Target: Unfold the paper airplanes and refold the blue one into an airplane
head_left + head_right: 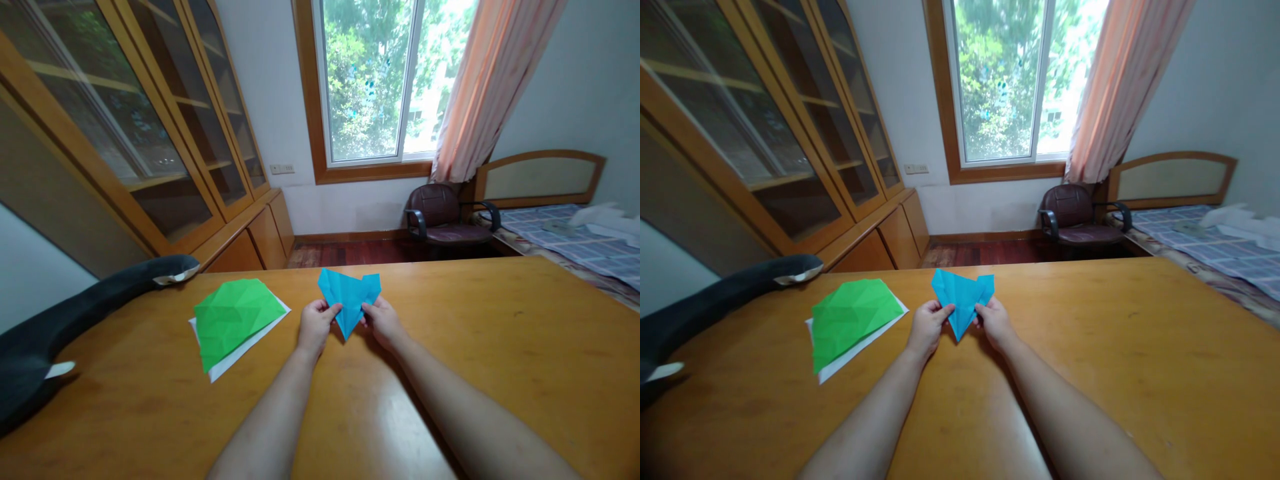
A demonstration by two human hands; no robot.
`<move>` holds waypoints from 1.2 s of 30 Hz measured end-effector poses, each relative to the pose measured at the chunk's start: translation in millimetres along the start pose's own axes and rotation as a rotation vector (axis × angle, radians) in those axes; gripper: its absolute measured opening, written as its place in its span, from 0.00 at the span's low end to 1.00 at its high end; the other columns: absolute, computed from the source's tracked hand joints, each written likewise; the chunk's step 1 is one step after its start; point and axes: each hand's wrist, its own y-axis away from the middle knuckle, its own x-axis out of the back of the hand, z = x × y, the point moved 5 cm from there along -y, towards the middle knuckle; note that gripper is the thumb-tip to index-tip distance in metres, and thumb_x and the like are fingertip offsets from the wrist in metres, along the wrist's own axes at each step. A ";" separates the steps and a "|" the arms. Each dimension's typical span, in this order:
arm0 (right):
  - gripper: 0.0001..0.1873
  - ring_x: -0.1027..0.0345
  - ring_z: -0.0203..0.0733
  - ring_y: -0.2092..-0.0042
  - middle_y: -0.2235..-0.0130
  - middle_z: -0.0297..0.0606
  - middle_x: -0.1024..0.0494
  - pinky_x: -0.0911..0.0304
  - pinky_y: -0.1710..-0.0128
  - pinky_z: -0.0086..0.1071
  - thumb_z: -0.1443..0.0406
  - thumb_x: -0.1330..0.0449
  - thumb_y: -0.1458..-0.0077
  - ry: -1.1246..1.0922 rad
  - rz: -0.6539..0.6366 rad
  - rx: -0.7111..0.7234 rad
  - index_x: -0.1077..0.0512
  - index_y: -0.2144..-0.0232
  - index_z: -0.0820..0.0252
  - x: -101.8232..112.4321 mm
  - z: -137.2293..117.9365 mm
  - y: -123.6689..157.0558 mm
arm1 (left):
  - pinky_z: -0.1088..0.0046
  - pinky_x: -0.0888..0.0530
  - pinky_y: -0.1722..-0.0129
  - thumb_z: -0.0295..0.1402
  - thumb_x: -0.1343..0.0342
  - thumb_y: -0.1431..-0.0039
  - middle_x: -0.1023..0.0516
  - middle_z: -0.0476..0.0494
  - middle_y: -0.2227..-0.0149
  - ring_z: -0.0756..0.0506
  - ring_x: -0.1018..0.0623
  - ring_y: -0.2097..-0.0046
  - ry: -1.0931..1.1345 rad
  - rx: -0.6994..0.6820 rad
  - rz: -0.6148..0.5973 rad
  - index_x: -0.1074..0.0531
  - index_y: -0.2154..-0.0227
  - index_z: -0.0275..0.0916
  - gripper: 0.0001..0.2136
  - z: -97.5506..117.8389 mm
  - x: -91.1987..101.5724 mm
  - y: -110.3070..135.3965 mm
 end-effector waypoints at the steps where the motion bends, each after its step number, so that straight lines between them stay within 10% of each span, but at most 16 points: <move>1: 0.12 0.45 0.32 0.81 0.84 0.27 0.35 0.52 0.81 0.27 0.58 0.38 0.61 0.007 0.002 0.001 0.37 0.79 0.57 1.5 -1.6 -0.4 | 0.78 0.38 0.79 0.44 0.29 0.65 0.28 0.51 0.82 0.53 0.33 0.79 -0.015 0.007 0.005 0.28 0.80 0.34 0.18 1.6 1.4 -0.5; 8: 0.12 0.46 0.32 0.80 0.80 0.29 0.30 0.51 0.80 0.27 0.62 0.37 0.66 0.115 0.117 0.034 0.32 0.74 0.59 13.5 -7.4 -3.7 | 0.77 0.36 0.77 0.40 0.29 0.67 0.23 0.48 0.76 0.51 0.30 0.77 0.049 0.019 0.018 0.26 0.73 0.35 0.18 4.1 4.0 -3.8; 15: 0.15 0.51 0.30 0.83 0.87 0.26 0.39 0.55 0.82 0.27 0.59 0.35 0.65 0.195 0.155 0.036 0.40 0.85 0.56 19.2 -10.3 -5.3 | 0.81 0.53 0.86 0.48 0.29 0.67 0.44 0.63 0.87 0.58 0.47 0.86 0.182 0.177 -0.001 0.37 0.77 0.39 0.24 3.0 1.2 0.0; 28: 0.23 0.44 0.33 0.83 0.86 0.29 0.35 0.49 0.83 0.28 0.47 0.36 0.61 0.168 0.163 -0.025 0.40 0.82 0.55 23.0 -8.7 -7.8 | 0.81 0.40 0.83 0.36 0.35 0.65 0.29 0.52 0.83 0.53 0.31 0.81 0.102 0.105 0.088 0.32 0.78 0.36 0.13 5.0 8.2 -3.9; 36: 0.13 0.39 0.34 0.80 0.84 0.29 0.32 0.45 0.80 0.28 0.60 0.36 0.65 0.082 0.248 -0.007 0.37 0.80 0.57 32.2 -5.2 -12.2 | 0.79 0.32 0.77 0.37 0.31 0.66 0.25 0.50 0.77 0.53 0.28 0.78 0.191 0.121 0.064 0.30 0.74 0.35 0.17 6.2 10.8 -6.9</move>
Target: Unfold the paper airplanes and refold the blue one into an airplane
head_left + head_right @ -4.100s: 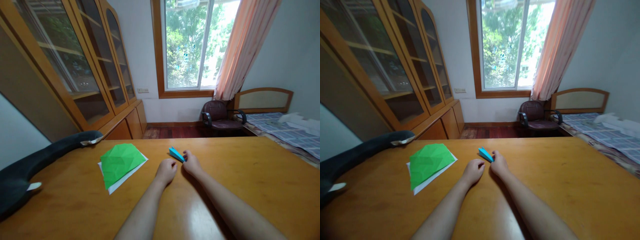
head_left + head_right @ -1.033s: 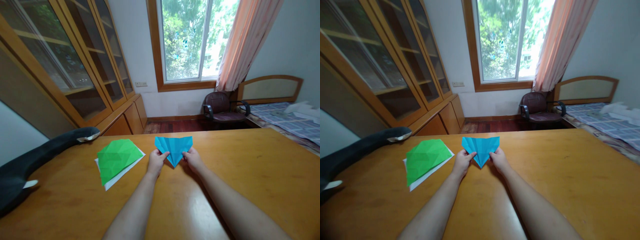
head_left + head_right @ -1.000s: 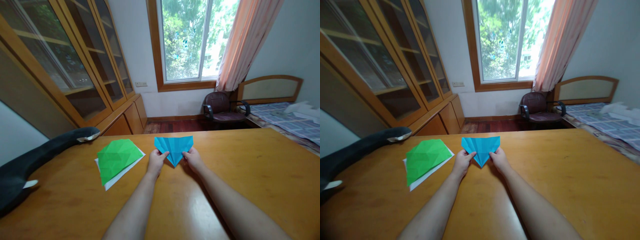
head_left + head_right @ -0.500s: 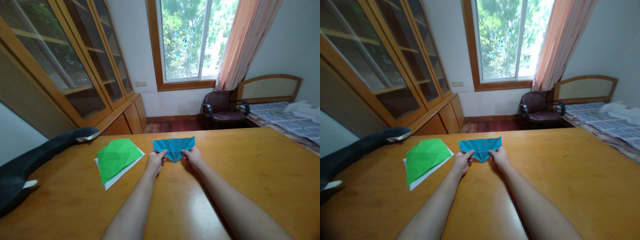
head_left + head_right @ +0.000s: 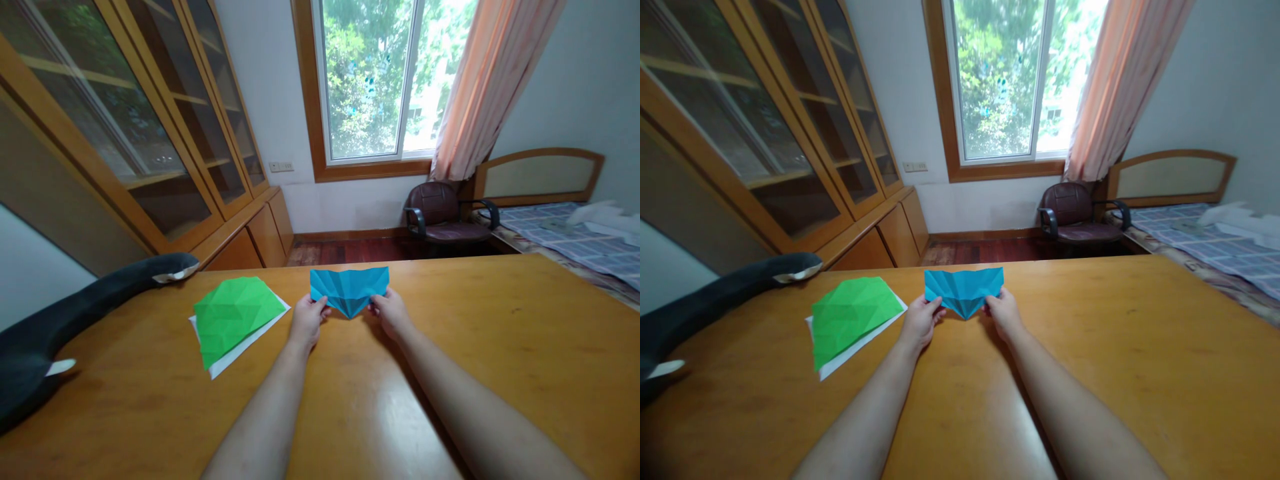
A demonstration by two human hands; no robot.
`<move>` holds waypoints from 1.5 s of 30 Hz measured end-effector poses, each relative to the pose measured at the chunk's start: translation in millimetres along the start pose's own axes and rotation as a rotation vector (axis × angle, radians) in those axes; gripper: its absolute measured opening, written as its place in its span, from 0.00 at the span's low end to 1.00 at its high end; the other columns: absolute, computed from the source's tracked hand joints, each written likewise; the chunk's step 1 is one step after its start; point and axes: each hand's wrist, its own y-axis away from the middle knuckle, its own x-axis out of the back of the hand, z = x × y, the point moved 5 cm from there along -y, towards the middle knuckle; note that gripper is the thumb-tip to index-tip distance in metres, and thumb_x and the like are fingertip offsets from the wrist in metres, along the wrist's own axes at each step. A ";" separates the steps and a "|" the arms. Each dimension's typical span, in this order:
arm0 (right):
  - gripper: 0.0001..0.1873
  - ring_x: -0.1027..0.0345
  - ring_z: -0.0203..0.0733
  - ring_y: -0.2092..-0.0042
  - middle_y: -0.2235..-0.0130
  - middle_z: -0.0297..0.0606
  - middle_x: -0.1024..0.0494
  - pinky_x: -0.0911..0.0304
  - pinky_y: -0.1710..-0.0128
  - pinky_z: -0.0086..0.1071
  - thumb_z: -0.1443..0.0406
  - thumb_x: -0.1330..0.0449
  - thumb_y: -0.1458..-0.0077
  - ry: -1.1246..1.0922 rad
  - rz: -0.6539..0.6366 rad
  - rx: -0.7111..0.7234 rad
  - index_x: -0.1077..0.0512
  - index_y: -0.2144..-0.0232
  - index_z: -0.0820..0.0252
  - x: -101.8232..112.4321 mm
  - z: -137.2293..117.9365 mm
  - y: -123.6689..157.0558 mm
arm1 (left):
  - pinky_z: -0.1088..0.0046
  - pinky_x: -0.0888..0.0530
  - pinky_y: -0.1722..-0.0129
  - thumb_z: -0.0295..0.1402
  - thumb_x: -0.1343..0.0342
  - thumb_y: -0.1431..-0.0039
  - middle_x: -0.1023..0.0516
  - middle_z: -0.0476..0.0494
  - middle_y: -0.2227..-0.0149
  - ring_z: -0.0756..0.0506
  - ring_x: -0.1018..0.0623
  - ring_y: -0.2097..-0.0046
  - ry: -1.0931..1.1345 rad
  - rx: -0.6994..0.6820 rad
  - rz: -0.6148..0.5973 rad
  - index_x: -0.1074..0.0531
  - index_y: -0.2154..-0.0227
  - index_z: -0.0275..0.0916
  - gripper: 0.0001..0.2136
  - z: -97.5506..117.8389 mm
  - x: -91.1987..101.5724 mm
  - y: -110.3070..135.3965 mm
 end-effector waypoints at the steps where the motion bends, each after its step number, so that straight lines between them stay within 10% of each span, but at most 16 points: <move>1: 0.11 0.39 0.34 0.80 0.83 0.29 0.31 0.45 0.80 0.28 0.61 0.37 0.66 -0.002 -0.002 0.018 0.36 0.80 0.57 0.6 0.5 -1.2 | 0.79 0.32 0.77 0.38 0.30 0.67 0.25 0.50 0.77 0.53 0.28 0.77 0.002 0.006 -0.001 0.29 0.74 0.35 0.18 -0.2 0.4 -0.4; 23: 0.13 0.37 0.33 0.79 0.78 0.34 0.26 0.40 0.80 0.27 0.71 0.32 0.68 -0.001 -0.303 -0.272 0.31 0.77 0.61 12.0 -3.7 -1.4 | 0.78 0.29 0.78 0.38 0.33 0.58 0.22 0.47 0.74 0.50 0.24 0.76 -0.147 -0.101 0.080 0.27 0.66 0.36 0.17 0.9 14.7 -13.5; 31: 0.09 0.43 0.30 0.80 0.80 0.27 0.31 0.48 0.81 0.25 0.63 0.37 0.58 0.310 -0.119 -0.080 0.34 0.74 0.59 20.7 -3.0 -13.5 | 0.78 0.29 0.77 0.41 0.34 0.57 0.24 0.50 0.75 0.52 0.26 0.76 -0.143 -0.165 0.092 0.29 0.67 0.35 0.18 5.1 16.0 -14.2; 39: 0.34 0.29 0.48 0.55 0.54 0.48 0.23 0.38 0.62 0.32 0.72 0.42 0.54 1.131 -0.003 0.118 0.38 0.42 0.63 23.6 -10.2 -8.5 | 0.71 0.27 0.69 0.31 0.43 0.44 0.22 0.45 0.71 0.45 0.21 0.71 -0.823 -0.172 0.104 0.35 0.47 0.36 0.21 3.3 15.3 -6.4; 45: 0.21 0.29 0.49 0.57 0.57 0.46 0.23 0.41 0.63 0.34 0.70 0.45 0.48 1.455 -0.120 0.133 0.28 0.51 0.56 13.4 -18.5 7.6 | 0.65 0.29 0.55 0.34 0.44 0.43 0.24 0.31 0.52 0.37 0.23 0.53 -1.481 -0.239 0.031 0.44 0.38 0.37 0.30 14.2 3.5 11.8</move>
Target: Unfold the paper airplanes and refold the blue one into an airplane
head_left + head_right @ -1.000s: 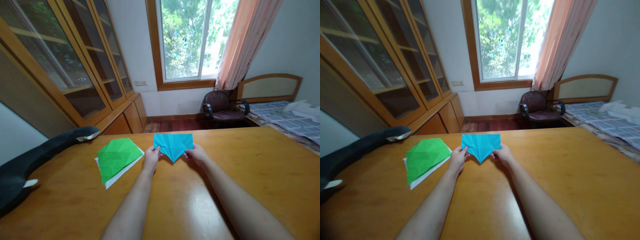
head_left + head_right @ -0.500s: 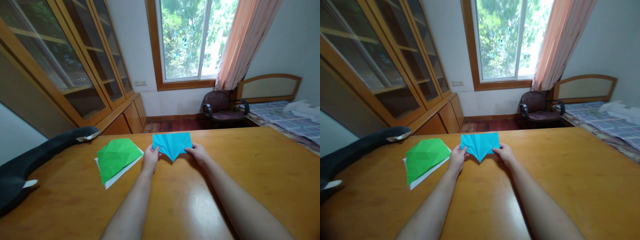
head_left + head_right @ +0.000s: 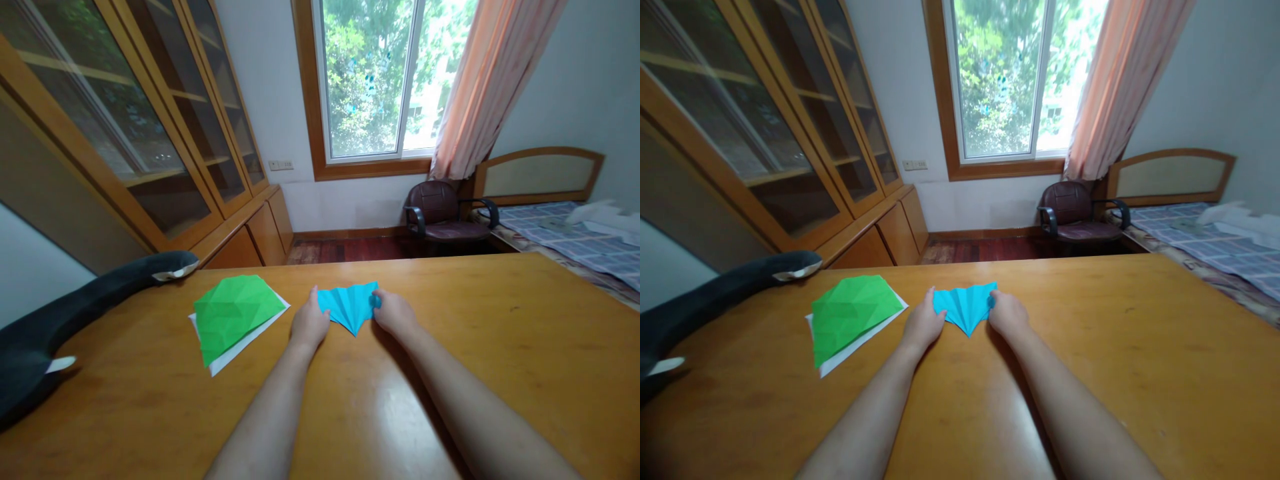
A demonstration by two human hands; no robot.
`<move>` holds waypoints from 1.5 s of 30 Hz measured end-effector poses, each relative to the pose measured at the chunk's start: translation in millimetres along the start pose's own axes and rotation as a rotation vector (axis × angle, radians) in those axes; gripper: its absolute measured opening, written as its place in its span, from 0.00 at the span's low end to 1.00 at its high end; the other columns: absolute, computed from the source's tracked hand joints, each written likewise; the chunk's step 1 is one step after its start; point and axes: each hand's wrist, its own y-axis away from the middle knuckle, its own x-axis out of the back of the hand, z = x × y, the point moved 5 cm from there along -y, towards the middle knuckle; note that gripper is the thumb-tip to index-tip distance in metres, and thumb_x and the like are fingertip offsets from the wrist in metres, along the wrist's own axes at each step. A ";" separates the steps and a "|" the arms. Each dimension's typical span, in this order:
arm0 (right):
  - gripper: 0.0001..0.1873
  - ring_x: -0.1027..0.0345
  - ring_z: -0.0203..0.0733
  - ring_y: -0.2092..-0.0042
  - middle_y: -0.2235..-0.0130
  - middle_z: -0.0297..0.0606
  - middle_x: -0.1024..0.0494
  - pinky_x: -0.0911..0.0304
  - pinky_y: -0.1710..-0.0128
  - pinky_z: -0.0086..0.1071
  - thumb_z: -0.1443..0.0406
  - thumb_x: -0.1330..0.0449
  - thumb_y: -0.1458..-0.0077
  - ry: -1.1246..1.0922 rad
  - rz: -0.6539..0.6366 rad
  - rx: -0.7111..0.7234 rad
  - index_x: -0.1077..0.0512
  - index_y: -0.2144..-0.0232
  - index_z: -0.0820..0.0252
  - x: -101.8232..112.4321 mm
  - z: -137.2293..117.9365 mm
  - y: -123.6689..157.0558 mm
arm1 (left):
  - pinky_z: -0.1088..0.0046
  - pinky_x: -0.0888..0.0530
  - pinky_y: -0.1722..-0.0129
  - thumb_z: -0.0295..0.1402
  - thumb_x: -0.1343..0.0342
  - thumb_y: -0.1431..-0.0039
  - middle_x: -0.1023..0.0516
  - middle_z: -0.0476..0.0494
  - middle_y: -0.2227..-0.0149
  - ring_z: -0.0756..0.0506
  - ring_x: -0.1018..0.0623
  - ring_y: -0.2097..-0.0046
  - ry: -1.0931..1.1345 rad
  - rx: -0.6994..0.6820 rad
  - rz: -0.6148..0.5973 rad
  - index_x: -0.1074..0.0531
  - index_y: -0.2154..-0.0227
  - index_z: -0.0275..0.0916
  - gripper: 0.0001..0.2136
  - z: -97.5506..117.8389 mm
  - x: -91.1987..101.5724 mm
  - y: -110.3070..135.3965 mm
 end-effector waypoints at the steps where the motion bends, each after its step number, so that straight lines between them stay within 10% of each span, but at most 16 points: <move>1: 0.20 0.30 0.49 0.57 0.57 0.46 0.24 0.41 0.62 0.34 0.70 0.46 0.47 0.041 0.040 0.030 0.27 0.52 0.56 3.1 -3.3 1.8 | 0.65 0.30 0.54 0.35 0.44 0.42 0.25 0.31 0.51 0.36 0.24 0.51 -0.056 -0.013 -0.001 0.41 0.39 0.37 0.28 3.0 2.8 1.9; 5: 0.17 0.34 0.47 0.54 0.55 0.47 0.27 0.42 0.57 0.34 0.72 0.48 0.46 0.071 0.185 0.278 0.24 0.58 0.57 5.9 -20.5 7.3 | 0.64 0.33 0.49 0.33 0.45 0.42 0.26 0.36 0.52 0.38 0.28 0.49 -0.168 -0.187 0.075 0.30 0.49 0.39 0.18 19.7 10.5 6.9; 11: 0.14 0.33 0.43 0.59 0.63 0.42 0.23 0.41 0.57 0.31 0.74 0.47 0.50 -0.123 -0.026 0.639 0.23 0.69 0.61 -12.1 -35.9 11.1 | 0.69 0.31 0.54 0.28 0.51 0.39 0.22 0.42 0.58 0.44 0.25 0.56 -0.026 -0.595 -0.193 0.24 0.62 0.41 0.11 43.7 -8.1 19.8; 21: 0.10 0.33 0.43 0.61 0.63 0.45 0.25 0.43 0.60 0.31 0.71 0.45 0.50 0.058 -0.019 0.360 0.23 0.70 0.63 -12.1 -21.3 0.6 | 0.62 0.31 0.48 0.52 0.35 0.55 0.26 0.39 0.51 0.37 0.28 0.49 -0.078 -0.570 -0.195 0.26 0.50 0.42 0.30 39.3 -4.2 24.0; 45: 0.13 0.31 0.40 0.64 0.65 0.40 0.20 0.44 0.65 0.29 0.67 0.48 0.43 -0.011 -0.037 0.372 0.23 0.71 0.59 1.4 -19.6 5.1 | 0.71 0.31 0.57 0.37 0.49 0.37 0.19 0.44 0.63 0.45 0.24 0.58 -0.033 -0.596 -0.208 0.21 0.67 0.42 0.12 38.9 4.5 17.4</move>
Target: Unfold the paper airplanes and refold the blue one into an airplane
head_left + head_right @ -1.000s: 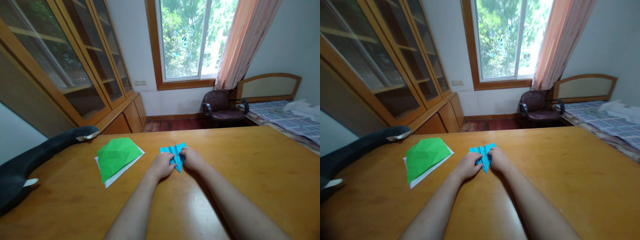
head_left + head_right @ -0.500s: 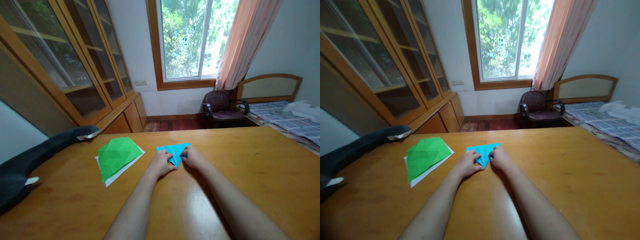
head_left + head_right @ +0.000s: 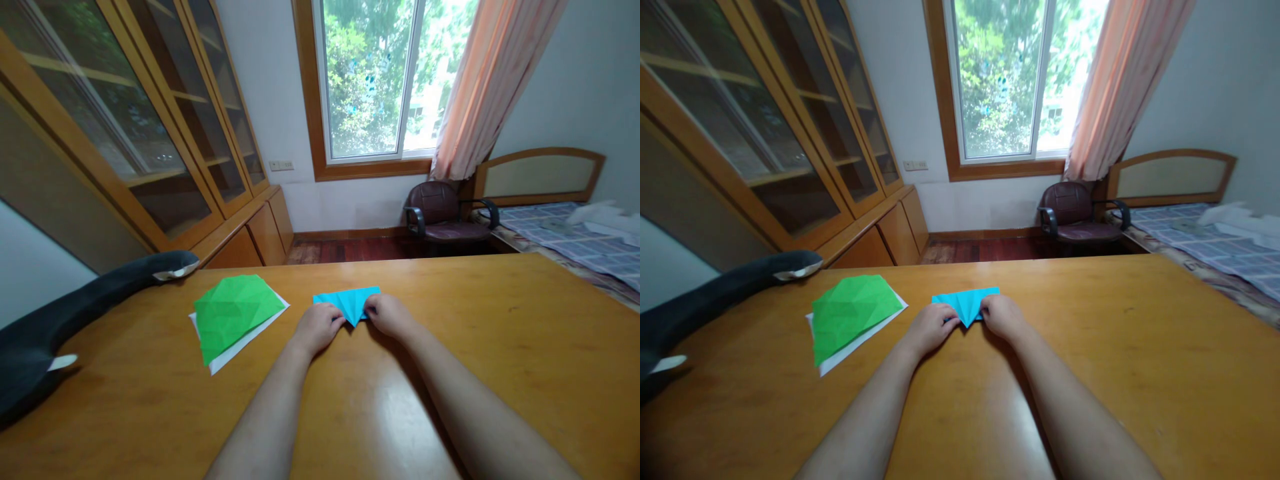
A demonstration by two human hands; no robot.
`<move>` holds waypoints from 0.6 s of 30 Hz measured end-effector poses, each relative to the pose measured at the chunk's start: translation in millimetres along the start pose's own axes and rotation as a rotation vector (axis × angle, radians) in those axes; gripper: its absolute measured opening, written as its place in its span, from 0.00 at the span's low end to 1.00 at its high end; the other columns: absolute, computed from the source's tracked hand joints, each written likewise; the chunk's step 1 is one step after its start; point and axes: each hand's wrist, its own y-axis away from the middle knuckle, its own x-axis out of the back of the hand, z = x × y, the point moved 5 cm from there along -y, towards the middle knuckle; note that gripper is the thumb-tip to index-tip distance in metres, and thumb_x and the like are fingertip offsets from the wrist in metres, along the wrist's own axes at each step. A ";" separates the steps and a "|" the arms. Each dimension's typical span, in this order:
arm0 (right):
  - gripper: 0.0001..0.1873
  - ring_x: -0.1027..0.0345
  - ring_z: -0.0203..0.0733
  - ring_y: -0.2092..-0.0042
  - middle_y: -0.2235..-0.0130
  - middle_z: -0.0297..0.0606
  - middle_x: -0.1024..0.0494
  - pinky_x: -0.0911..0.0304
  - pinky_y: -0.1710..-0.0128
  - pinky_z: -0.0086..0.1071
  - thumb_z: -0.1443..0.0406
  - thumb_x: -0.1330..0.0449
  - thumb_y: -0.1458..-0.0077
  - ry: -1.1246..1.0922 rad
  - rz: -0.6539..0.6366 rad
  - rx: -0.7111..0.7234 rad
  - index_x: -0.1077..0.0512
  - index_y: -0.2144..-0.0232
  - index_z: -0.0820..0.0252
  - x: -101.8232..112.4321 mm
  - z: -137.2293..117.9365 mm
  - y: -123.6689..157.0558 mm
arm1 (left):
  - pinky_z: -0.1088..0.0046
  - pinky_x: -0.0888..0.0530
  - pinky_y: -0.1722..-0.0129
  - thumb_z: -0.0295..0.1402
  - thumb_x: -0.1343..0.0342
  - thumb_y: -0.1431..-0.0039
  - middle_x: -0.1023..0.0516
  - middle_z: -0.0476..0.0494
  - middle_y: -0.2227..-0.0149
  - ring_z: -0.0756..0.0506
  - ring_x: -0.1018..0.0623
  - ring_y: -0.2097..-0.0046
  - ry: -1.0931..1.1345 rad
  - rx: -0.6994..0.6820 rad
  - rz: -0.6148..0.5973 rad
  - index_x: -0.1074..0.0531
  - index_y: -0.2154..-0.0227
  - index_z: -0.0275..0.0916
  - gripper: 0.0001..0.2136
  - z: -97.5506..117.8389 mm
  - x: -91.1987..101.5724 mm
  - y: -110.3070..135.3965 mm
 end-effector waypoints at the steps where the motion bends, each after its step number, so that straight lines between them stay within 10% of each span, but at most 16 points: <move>1: 0.12 0.31 0.40 0.63 0.64 0.40 0.20 0.44 0.64 0.29 0.68 0.47 0.44 0.004 0.002 0.018 0.23 0.69 0.59 0.9 -2.7 1.4 | 0.71 0.31 0.57 0.37 0.50 0.36 0.20 0.44 0.63 0.45 0.24 0.59 -0.003 0.003 0.010 0.22 0.67 0.42 0.12 0.4 0.6 0.0; 9: 0.19 0.33 0.44 0.52 0.52 0.42 0.24 0.42 0.54 0.32 0.60 0.42 0.43 -0.101 0.045 0.164 0.29 0.49 0.57 3.8 -21.4 6.7 | 0.69 0.31 0.57 0.31 0.54 0.35 0.22 0.42 0.61 0.44 0.25 0.58 -0.045 0.042 0.091 0.27 0.65 0.40 0.10 3.1 2.7 1.4; 18: 0.12 0.38 0.47 0.51 0.57 0.43 0.24 0.47 0.51 0.37 0.66 0.47 0.41 0.165 0.045 0.269 0.23 0.62 0.57 -3.1 -43.2 7.4 | 0.68 0.31 0.54 0.25 0.52 0.43 0.22 0.42 0.60 0.43 0.25 0.55 -0.047 0.028 0.000 0.27 0.67 0.40 0.09 16.5 -2.4 0.3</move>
